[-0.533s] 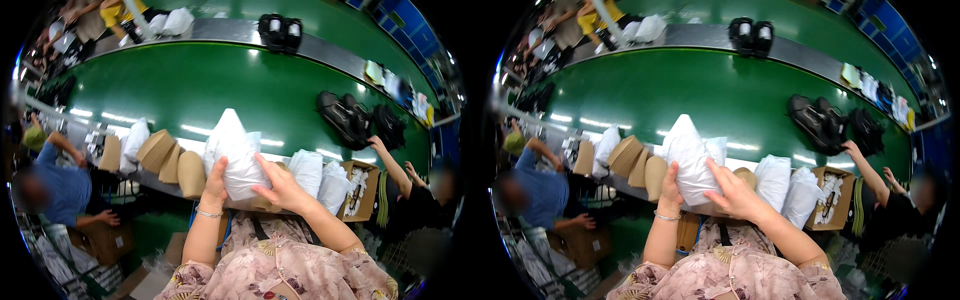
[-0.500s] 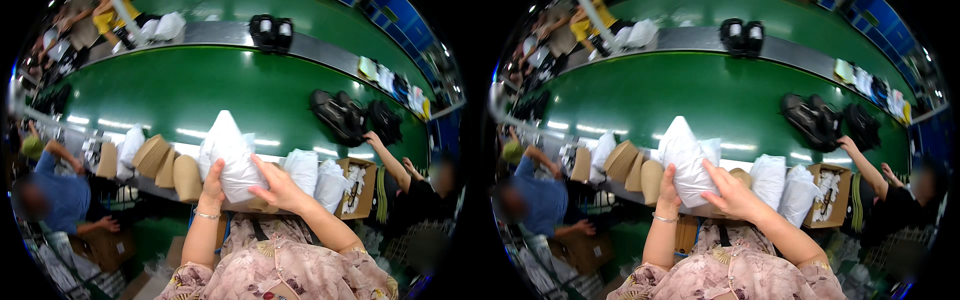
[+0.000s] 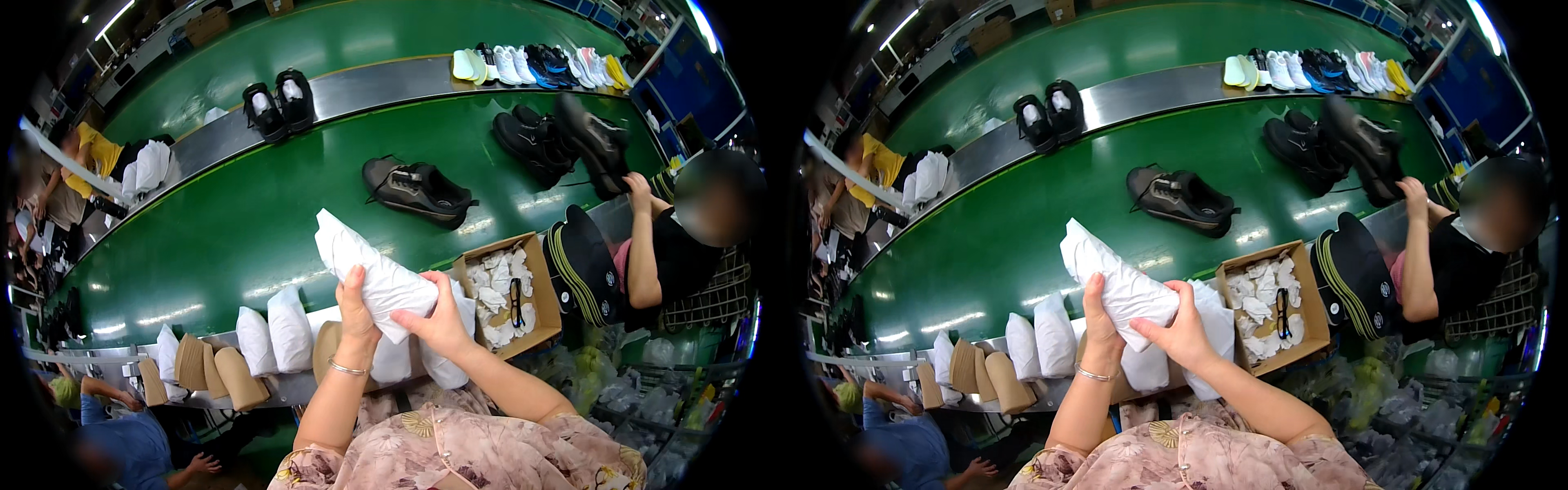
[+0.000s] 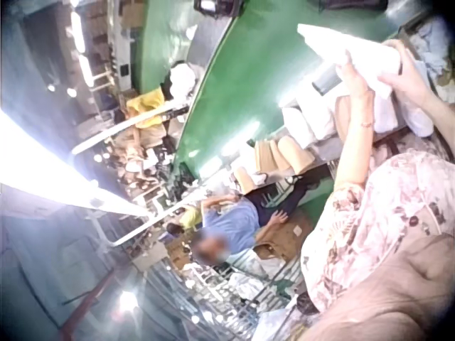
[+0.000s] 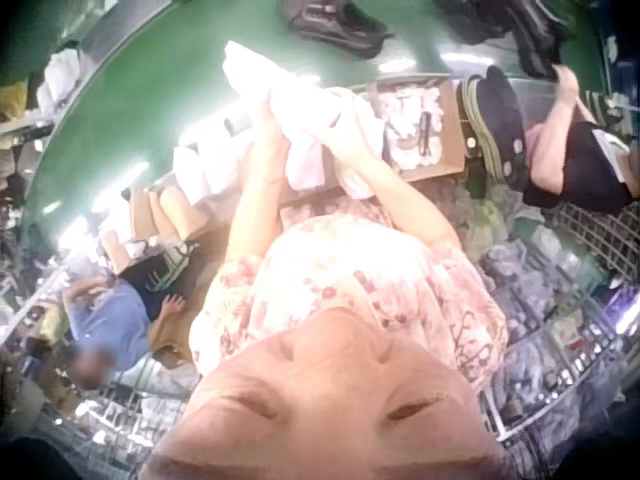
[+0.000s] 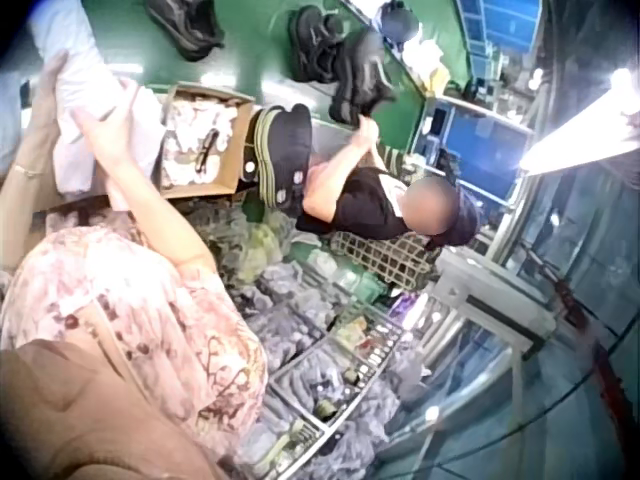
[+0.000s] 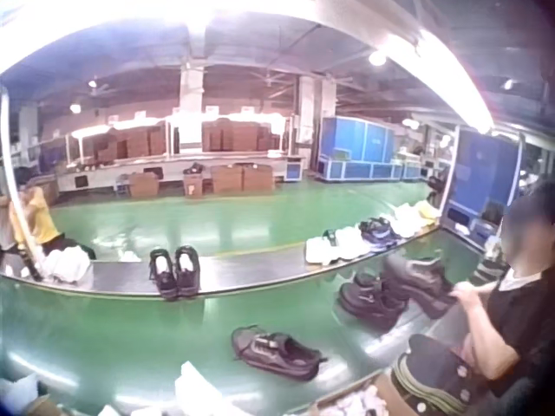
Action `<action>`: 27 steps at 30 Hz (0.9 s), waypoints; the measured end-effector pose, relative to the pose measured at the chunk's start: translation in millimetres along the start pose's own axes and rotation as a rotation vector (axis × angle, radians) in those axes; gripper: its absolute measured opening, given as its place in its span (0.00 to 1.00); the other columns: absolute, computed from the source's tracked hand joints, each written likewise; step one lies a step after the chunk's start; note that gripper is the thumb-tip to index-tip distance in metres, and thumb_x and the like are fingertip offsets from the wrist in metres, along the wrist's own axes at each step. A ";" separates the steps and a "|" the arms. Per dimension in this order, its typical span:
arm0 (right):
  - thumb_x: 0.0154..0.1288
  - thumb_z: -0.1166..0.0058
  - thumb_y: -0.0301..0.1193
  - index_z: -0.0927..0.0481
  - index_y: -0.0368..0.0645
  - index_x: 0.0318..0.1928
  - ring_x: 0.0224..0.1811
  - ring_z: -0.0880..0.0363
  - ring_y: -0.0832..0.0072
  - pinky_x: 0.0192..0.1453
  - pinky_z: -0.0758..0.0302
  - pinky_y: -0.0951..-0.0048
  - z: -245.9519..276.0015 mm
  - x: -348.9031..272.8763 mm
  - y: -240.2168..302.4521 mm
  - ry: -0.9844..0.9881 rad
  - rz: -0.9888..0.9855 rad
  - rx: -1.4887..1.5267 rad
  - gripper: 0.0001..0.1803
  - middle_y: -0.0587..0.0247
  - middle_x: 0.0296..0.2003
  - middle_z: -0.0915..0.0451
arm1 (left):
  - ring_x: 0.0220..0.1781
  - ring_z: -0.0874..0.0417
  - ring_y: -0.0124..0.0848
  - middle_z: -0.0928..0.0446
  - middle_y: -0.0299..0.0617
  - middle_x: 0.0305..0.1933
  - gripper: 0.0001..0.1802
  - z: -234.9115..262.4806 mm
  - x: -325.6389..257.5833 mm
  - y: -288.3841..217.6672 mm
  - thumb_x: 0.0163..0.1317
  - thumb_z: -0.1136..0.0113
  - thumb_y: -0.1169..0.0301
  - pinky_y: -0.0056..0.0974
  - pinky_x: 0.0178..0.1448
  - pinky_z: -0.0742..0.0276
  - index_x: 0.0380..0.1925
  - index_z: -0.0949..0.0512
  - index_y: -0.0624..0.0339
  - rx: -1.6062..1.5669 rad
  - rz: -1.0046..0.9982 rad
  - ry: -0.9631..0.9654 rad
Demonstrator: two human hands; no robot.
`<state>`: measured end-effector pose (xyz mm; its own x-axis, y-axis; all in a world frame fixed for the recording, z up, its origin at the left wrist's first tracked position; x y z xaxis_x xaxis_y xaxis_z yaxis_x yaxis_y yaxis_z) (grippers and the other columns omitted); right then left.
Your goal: The person wraps cardboard shoe lasts in white paper, places the wrapped items into black shoes on a conveyor belt, and handles a clear plastic bag.
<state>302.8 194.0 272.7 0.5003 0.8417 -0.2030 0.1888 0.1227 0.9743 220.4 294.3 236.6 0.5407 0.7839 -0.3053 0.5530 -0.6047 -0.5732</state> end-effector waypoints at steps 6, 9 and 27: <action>0.46 0.32 0.26 0.43 0.36 0.52 0.46 0.29 0.74 0.50 0.28 0.73 81.1 34.1 -17.1 -0.111 -0.151 0.289 0.37 0.57 0.44 0.30 | 0.40 0.25 0.28 0.27 0.43 0.40 0.26 -40.9 40.0 59.0 0.55 0.39 0.58 0.33 0.45 0.27 0.43 0.33 0.69 0.227 -0.056 -0.215; 0.43 0.30 0.27 0.41 0.35 0.51 0.43 0.28 0.75 0.47 0.27 0.73 122.4 57.2 -16.8 -0.185 -0.153 0.166 0.37 0.58 0.42 0.29 | 0.50 0.28 0.31 0.30 0.47 0.50 0.34 -49.8 68.6 96.6 0.57 0.40 0.55 0.35 0.55 0.33 0.52 0.38 0.73 0.275 0.074 -0.230; 0.43 0.44 0.23 0.35 0.36 0.38 0.30 0.23 0.56 0.31 0.25 0.60 121.7 208.4 41.7 0.405 0.586 -1.474 0.19 0.49 0.28 0.28 | 0.41 0.23 0.53 0.25 0.62 0.40 0.20 -52.9 244.9 79.9 0.53 0.51 0.74 0.50 0.46 0.26 0.47 0.32 0.73 1.894 -0.438 0.164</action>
<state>517.8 310.5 259.2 -0.0770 0.9970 0.0127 -0.9770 -0.0780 0.1984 430.6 430.4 156.3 0.6834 0.7275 0.0611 -0.5816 0.5931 -0.5568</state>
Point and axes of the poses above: each hand's wrist, its own x-axis towards the middle knuckle, its own z-axis out of the back of the hand, y = z × x, the point moved 7 cm from there along x, towards the middle knuckle
